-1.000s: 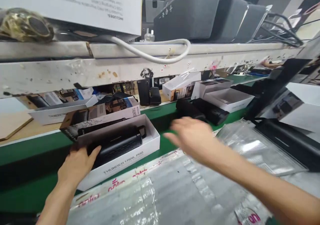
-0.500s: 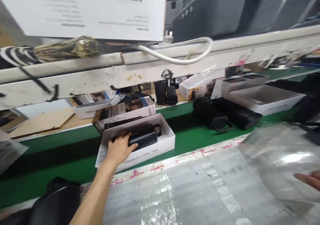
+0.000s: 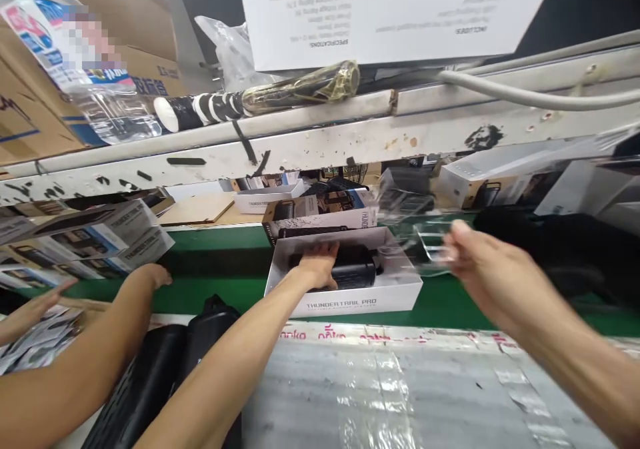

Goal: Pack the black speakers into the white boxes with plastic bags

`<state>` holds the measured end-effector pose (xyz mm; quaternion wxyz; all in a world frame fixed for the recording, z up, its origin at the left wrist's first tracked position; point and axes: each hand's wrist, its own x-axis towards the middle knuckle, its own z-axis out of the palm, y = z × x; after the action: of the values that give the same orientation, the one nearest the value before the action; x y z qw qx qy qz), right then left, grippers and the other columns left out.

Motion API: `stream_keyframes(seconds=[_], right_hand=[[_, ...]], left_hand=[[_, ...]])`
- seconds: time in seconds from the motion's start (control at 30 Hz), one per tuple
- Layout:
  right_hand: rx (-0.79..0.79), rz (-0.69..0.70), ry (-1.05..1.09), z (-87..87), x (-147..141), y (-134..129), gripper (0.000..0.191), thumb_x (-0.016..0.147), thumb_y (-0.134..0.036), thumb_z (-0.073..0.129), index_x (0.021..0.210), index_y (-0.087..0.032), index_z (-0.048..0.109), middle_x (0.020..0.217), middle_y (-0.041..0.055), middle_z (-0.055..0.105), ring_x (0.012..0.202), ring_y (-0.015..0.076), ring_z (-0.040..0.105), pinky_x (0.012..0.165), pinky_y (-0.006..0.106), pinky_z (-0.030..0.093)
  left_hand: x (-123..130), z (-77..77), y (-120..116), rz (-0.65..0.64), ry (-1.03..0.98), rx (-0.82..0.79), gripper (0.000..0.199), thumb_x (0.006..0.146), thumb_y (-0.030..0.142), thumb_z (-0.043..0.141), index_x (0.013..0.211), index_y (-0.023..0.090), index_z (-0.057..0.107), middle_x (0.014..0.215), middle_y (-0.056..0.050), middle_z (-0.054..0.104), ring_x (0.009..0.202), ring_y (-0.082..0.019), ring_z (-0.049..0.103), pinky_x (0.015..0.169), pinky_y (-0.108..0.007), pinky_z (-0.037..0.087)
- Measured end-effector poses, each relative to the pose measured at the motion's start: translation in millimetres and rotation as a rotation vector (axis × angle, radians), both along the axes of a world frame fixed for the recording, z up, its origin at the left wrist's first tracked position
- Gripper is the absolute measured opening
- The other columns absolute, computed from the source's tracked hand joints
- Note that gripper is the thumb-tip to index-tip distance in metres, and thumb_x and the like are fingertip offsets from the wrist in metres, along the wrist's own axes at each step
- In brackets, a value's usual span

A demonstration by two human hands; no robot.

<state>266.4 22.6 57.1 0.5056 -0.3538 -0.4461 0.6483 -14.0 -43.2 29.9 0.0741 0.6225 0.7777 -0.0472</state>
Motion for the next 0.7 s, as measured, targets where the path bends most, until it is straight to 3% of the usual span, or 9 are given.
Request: stream_keyframes(seconds=[0.07,0.13,0.27,0.4,0.53,0.7], right_hand=[[-0.196,0.028,0.14,-7.4,-38.3,10.7,0.034,0.068,-0.038,0.088,0.08,-0.017,0.064,0.069,-0.0019,0.056,0.061,0.0082,0.052,0.048,0.014,0.043],[-0.292,0.005,0.162,-22.0,-59.0,18.8,0.029,0.069,-0.031,0.086,0.085,-0.017,0.066,0.069,-0.0021,0.056,0.06,0.0081,0.051,0.047,0.014,0.043],[-0.255,-0.006,0.03,-38.2,-55.1,23.1,0.025,0.071,-0.032,0.083,0.078,-0.016,0.065,0.067,-0.0019,0.052,0.056,0.0064,0.045,0.047,0.014,0.043],[-0.213,-0.013,-0.119,-24.9,-47.8,21.8,0.022,0.074,-0.03,0.079,0.077,-0.014,0.065,0.066,-0.0012,0.052,0.055,0.0059,0.045,0.045,0.012,0.041],[-0.229,0.024,-0.225,-9.5,-52.0,21.2,0.011,0.077,-0.023,0.072,0.076,-0.015,0.064,0.062,-0.0022,0.049,0.052,0.0062,0.045,0.044,0.013,0.04],[-0.101,0.103,-0.409,-13.0,-65.1,20.4,0.026,0.077,-0.036,0.077,0.071,-0.013,0.067,0.065,0.0028,0.058,0.058,0.0096,0.052,0.051,0.019,0.045]], left_hand=[[-5.0,1.9,-0.7,-0.011,0.002,-0.02,0.109,0.062,0.031,0.092,0.154,0.022,0.033,0.158,-0.019,0.037,0.138,-0.039,0.047,0.109,-0.046,0.046],[-13.1,3.0,-4.5,-0.016,-0.009,-0.015,0.103,0.06,0.033,0.092,0.148,0.023,0.04,0.156,-0.018,0.039,0.137,-0.038,0.048,0.108,-0.044,0.047],[-35.8,2.4,-16.3,0.0,-0.124,0.071,0.102,0.057,0.033,0.092,0.145,0.023,0.041,0.154,-0.017,0.04,0.139,-0.039,0.046,0.111,-0.045,0.045],[-57.5,8.4,-29.6,0.032,-0.335,0.221,0.103,0.058,0.035,0.091,0.145,0.018,0.04,0.147,-0.015,0.044,0.136,-0.033,0.048,0.114,-0.038,0.043],[-72.2,18.0,-42.2,0.039,-0.455,0.309,0.103,0.056,0.036,0.092,0.144,0.02,0.042,0.144,-0.011,0.049,0.132,-0.031,0.051,0.115,-0.039,0.042],[-82.6,25.1,-50.9,0.09,-0.496,0.319,0.097,0.06,0.037,0.09,0.144,0.027,0.044,0.146,-0.007,0.052,0.132,-0.031,0.051,0.116,-0.041,0.041]])
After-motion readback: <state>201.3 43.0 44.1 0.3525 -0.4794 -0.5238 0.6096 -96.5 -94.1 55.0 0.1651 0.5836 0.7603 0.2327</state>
